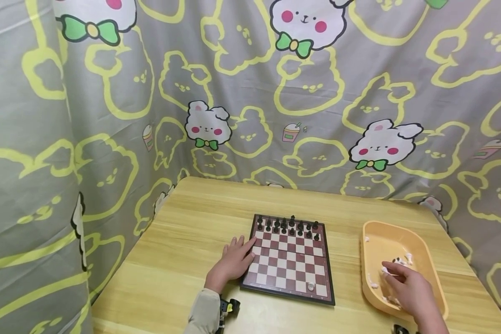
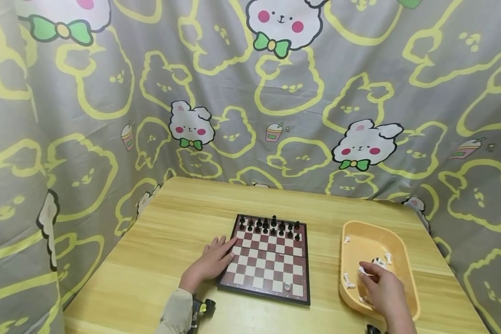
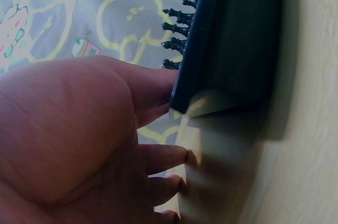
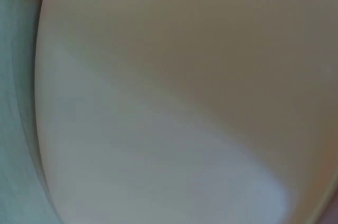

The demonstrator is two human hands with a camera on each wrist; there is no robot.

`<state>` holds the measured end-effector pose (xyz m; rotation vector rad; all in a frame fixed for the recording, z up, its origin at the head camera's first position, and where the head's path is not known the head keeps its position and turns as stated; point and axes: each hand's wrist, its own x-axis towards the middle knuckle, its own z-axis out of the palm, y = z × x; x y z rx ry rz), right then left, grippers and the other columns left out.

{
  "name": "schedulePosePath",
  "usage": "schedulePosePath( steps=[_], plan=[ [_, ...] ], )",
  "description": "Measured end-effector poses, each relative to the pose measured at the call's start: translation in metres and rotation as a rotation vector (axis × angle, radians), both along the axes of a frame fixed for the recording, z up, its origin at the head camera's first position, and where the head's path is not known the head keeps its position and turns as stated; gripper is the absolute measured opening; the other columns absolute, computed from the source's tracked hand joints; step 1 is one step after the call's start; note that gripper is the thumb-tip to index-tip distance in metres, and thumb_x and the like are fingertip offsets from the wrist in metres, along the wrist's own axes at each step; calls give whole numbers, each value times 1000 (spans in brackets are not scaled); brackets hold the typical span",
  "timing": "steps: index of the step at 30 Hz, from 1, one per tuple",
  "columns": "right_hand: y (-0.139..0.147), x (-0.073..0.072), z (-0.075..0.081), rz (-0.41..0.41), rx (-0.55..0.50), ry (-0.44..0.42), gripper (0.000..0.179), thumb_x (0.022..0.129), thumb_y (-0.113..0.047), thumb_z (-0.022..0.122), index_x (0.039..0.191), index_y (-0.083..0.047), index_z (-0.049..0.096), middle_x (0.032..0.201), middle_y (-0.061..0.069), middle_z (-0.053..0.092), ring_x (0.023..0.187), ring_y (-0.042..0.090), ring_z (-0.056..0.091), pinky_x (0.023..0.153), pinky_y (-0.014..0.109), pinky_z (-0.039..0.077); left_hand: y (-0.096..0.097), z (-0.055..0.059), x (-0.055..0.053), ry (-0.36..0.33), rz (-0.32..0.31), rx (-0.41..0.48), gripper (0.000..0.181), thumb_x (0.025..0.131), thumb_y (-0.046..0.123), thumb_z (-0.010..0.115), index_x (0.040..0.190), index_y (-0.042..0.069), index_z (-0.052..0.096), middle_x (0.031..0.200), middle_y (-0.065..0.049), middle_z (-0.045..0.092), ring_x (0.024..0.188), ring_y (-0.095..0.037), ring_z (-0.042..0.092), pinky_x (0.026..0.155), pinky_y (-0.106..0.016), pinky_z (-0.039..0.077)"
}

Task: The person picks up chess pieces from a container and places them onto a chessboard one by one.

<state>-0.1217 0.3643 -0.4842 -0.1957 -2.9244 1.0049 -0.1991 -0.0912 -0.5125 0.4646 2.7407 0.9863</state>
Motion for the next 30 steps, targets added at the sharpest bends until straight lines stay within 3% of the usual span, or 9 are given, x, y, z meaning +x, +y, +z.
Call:
schedulePosePath(
  steps=[6,10,17,24,30],
  plan=[
    [2,5,0,-20,-7,23,39,100,-17,68,132,5,66,122,24,71,86,-10,56,71,19,49,4,1,3,-4,0,11,51,110,24,46,158,9,43,162,-35,26,152,-56,13,120,-71,7],
    [2,7,1,-41,-7,45,39,101,-20,67,130,6,67,113,19,75,84,-9,58,71,18,48,6,0,4,-8,6,23,51,110,24,46,158,9,43,162,-35,25,152,-56,12,120,-71,6],
    [0,9,4,-106,-116,31,45,101,-24,69,132,7,62,106,16,77,76,-2,67,66,20,53,9,-4,2,-3,7,29,51,109,24,48,158,10,44,162,-36,26,151,-57,13,120,-72,7],
    [-11,1,1,-163,-140,179,35,99,-31,72,115,1,73,94,12,77,72,5,67,62,20,53,4,-2,-4,17,23,16,51,109,24,48,158,10,44,162,-35,27,152,-57,13,120,-72,7],
    [-16,4,3,-210,-126,264,29,99,-31,73,110,-5,77,87,10,76,68,3,63,59,19,49,4,0,3,-3,24,27,50,109,23,48,158,10,44,162,-36,26,151,-57,12,120,-72,6]
  ],
)
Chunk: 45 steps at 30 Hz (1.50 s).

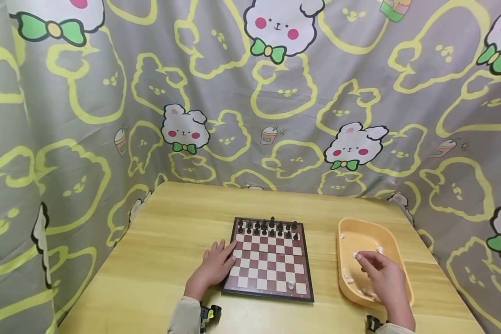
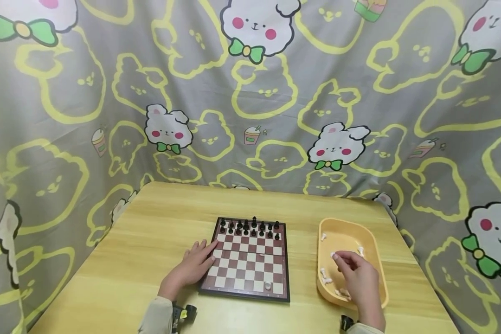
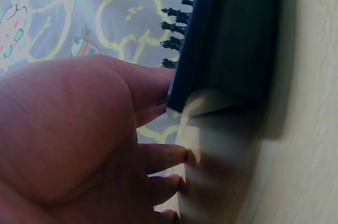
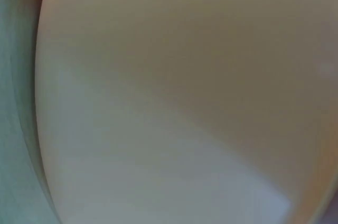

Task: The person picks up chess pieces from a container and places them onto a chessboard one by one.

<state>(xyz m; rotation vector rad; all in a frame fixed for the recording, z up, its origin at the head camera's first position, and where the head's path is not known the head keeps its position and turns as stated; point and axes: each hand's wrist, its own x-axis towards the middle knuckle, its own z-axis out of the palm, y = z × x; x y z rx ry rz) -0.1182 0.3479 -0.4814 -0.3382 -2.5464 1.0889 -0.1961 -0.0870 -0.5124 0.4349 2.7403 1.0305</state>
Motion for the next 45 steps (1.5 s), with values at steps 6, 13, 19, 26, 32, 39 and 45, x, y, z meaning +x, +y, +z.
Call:
schedulePosePath(
  steps=[6,13,19,26,32,39,45],
  plan=[
    [-8,0,0,1,9,38,26,99,-30,73,107,-6,78,87,9,77,67,1,62,60,16,47,-6,0,6,0,11,6,50,109,24,48,158,10,44,162,-36,27,151,-57,12,120,-72,6],
    [-10,-2,3,-10,17,31,28,100,-32,72,109,-6,79,82,6,74,67,2,61,60,16,44,-3,3,4,0,-3,10,51,110,24,48,158,10,44,162,-35,26,151,-57,12,120,-72,6],
    [-12,-4,0,-11,21,62,27,100,-29,71,112,-6,79,79,5,73,67,1,59,58,16,44,-3,5,3,5,-5,5,51,109,24,49,157,9,45,161,-37,27,151,-59,13,119,-73,6],
    [-17,-6,0,-5,13,112,23,99,-25,73,110,-6,80,79,0,75,67,-2,60,62,12,44,-4,3,2,5,-4,-10,51,109,24,48,158,9,44,161,-37,27,151,-58,13,119,-73,6],
    [-23,-6,2,8,3,141,20,98,-20,74,109,-5,80,79,-2,75,67,-4,59,62,10,44,-1,1,0,9,-11,-8,51,109,25,47,158,9,43,162,-36,26,151,-58,13,120,-72,6],
    [-28,-8,1,57,4,150,19,97,-17,75,109,-4,80,82,6,76,67,-3,61,62,9,46,0,0,0,11,-13,-16,51,109,25,47,158,9,44,162,-36,26,151,-57,13,120,-72,7],
    [-30,-10,0,76,5,151,18,97,-17,76,108,-5,80,81,4,76,68,-4,61,63,9,45,-1,0,0,3,-4,-10,51,109,25,48,158,10,44,162,-36,27,151,-57,13,120,-72,7]
  ],
)
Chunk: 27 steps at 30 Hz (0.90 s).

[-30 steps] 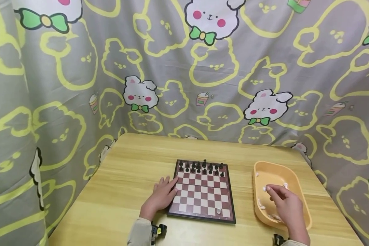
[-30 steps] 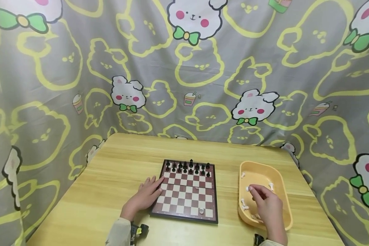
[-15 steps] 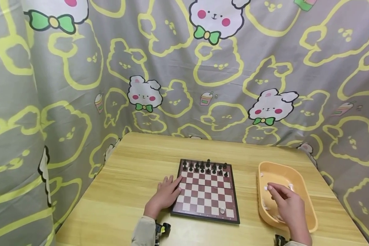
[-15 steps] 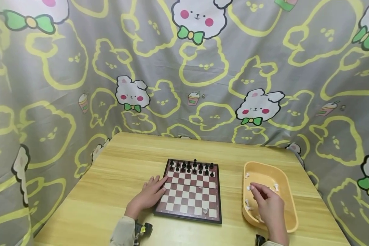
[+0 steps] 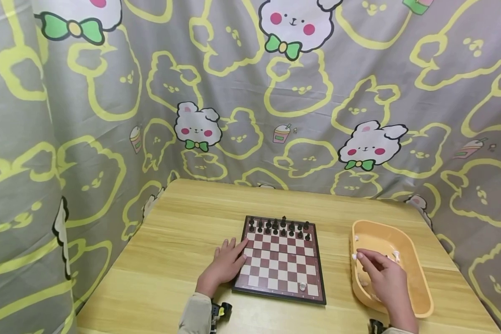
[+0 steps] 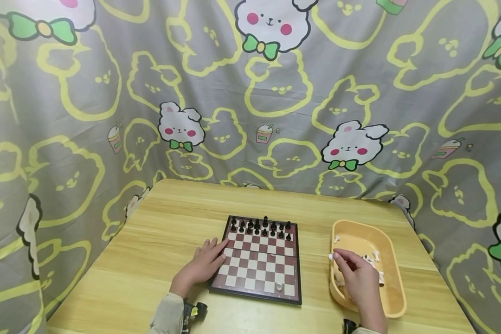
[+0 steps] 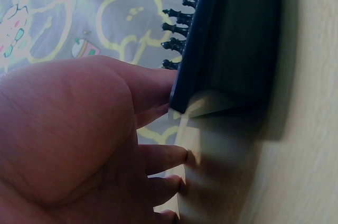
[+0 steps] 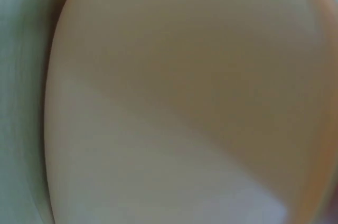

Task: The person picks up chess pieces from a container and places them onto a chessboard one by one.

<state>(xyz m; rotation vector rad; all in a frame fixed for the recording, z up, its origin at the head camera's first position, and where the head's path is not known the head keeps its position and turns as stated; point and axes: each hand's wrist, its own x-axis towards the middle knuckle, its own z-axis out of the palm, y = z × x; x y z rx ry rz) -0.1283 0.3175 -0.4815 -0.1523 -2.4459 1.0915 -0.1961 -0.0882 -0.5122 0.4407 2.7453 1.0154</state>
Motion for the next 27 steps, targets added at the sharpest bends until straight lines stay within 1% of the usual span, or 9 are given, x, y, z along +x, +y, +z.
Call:
schedulePosePath(
  steps=[7,11,18,21,23,27],
  plan=[
    [3,1,0,-19,45,-25,19,98,-22,74,110,-9,81,86,5,78,72,-9,60,64,8,45,3,1,1,2,-15,4,51,109,24,47,158,8,43,161,-37,26,151,-58,13,120,-73,6],
    [4,1,1,-18,48,-28,20,99,-23,73,111,-9,80,84,6,77,70,-7,60,63,10,44,5,1,0,2,-16,7,51,110,25,46,158,9,43,162,-36,26,151,-58,12,120,-72,6],
    [-2,1,0,-16,32,-29,20,98,-24,75,109,-9,81,83,-1,77,73,-9,60,65,9,44,0,0,1,-2,2,0,51,109,24,48,158,10,44,162,-36,26,151,-58,12,120,-72,5],
    [-5,0,-1,-8,20,-20,19,97,-22,75,109,-8,81,82,1,77,72,-7,60,64,9,45,-1,2,3,-5,11,5,51,109,24,48,158,10,44,162,-36,26,151,-58,12,120,-72,5],
    [-5,-1,-1,-8,20,-17,18,97,-21,75,108,-8,81,83,2,77,72,-7,61,63,10,45,-2,3,4,-2,6,7,51,109,23,48,158,10,44,161,-37,26,151,-58,12,120,-72,5],
    [-5,-1,0,-15,46,-17,19,98,-22,74,110,-10,81,84,2,77,72,-8,60,63,10,45,0,4,3,-4,-5,13,51,109,24,47,158,9,43,162,-36,25,151,-58,11,120,-72,5]
  ],
)
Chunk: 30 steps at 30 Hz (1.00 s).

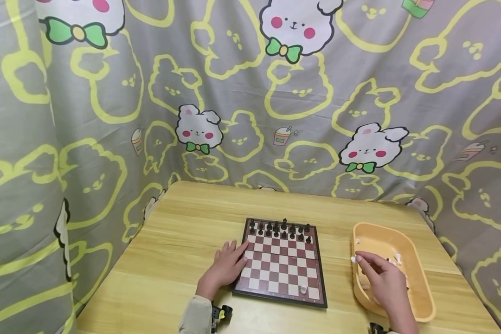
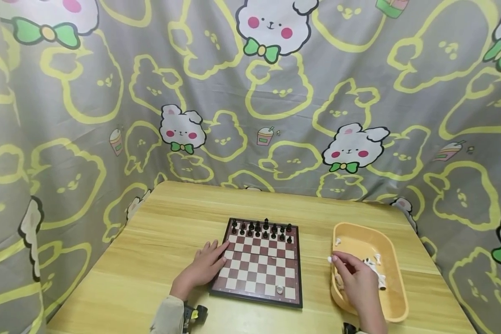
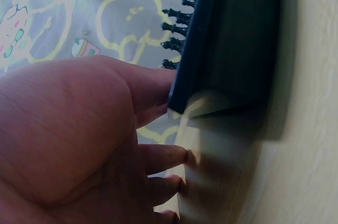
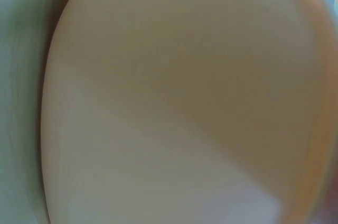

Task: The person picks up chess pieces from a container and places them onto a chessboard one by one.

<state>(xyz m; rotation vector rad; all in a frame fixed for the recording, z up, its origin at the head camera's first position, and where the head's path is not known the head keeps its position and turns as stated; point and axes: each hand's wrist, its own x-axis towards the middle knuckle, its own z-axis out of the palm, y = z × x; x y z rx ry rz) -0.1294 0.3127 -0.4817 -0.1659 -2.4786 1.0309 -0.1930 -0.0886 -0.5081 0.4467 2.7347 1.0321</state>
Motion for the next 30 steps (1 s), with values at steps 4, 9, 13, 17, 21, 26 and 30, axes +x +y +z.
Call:
schedulePosePath(
  steps=[4,9,13,17,21,26,30],
  plan=[
    [-3,0,0,23,-10,7,19,99,-20,73,112,-8,80,87,4,78,73,-8,61,62,11,45,0,2,0,7,0,-11,51,110,24,47,158,9,43,162,-36,25,151,-57,12,120,-72,5],
    [-7,0,1,45,-9,26,18,98,-17,74,112,-7,80,85,4,77,70,-6,60,58,14,44,-1,2,0,6,-3,-18,51,109,24,47,158,10,44,161,-36,27,151,-58,13,120,-73,6],
    [-13,-3,3,82,-10,35,18,98,-16,74,113,-7,79,79,3,73,63,0,56,52,20,44,-1,2,0,6,5,-12,51,109,24,48,158,10,44,161,-36,27,151,-58,13,120,-73,6],
    [-21,-7,6,133,-5,17,18,98,-17,73,112,-7,79,82,1,73,63,1,55,52,23,46,1,2,2,11,2,-9,51,109,23,49,157,9,44,160,-37,28,150,-59,14,119,-74,6],
    [-29,-13,11,185,13,20,17,98,-13,73,112,-7,79,90,2,76,70,0,58,57,23,50,3,1,3,10,-2,4,51,109,23,48,157,8,44,160,-38,28,150,-60,14,118,-75,6],
    [-39,-22,15,228,-10,-24,20,99,-16,71,116,-8,78,96,3,76,72,2,59,57,24,50,4,-1,3,3,-3,8,51,109,24,47,158,8,44,161,-37,26,150,-59,13,119,-74,6],
    [-48,-28,13,256,-33,-71,21,100,-19,71,116,-7,78,99,4,76,72,4,59,57,25,50,1,1,1,12,-3,-4,51,109,24,47,158,8,43,161,-37,26,150,-60,13,119,-74,7]
  ],
)
